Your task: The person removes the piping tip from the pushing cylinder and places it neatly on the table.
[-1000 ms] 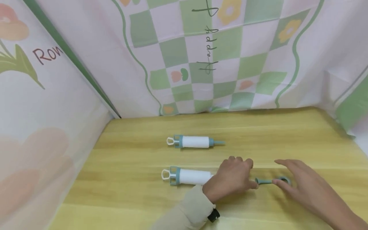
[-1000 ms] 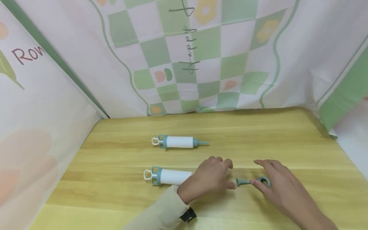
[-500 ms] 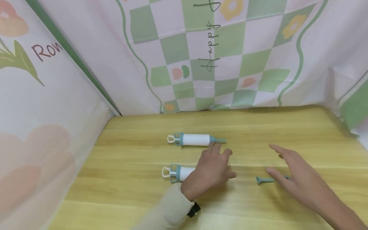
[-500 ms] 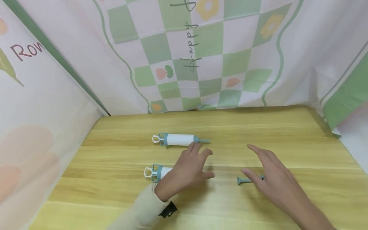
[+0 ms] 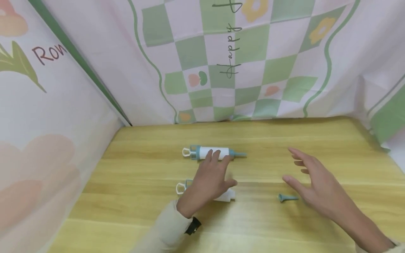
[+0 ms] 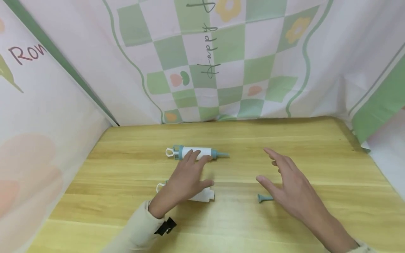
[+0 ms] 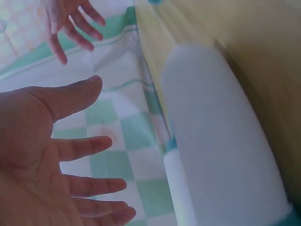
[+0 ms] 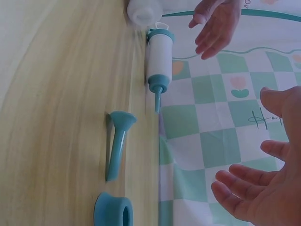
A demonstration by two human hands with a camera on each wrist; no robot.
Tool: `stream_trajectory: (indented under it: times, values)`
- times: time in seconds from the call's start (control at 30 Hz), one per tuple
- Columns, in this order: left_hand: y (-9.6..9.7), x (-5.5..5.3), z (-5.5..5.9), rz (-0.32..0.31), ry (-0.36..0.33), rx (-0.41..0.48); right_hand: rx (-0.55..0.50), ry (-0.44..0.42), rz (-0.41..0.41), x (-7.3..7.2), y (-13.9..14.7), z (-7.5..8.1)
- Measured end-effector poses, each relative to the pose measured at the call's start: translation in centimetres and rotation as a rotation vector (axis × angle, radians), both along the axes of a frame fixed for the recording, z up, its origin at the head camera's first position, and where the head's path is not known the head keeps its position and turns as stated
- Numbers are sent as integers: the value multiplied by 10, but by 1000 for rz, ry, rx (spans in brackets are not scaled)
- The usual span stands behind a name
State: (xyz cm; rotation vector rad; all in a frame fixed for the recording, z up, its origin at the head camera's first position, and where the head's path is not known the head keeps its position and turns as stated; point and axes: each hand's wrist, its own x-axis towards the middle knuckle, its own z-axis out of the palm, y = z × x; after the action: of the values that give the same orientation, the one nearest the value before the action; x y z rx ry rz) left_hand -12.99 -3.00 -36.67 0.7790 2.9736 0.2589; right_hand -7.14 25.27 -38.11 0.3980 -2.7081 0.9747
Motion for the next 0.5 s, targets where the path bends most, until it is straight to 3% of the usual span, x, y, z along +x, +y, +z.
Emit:
stream_trajectory:
  times: [0.23, 0.5]
  values:
    - [-27, -10, 3, 44, 57, 48, -50, 42, 47, -11, -2, 1]
    - [-48, -22, 7, 77, 71, 118, -29, -21, 68, -30, -3, 3]
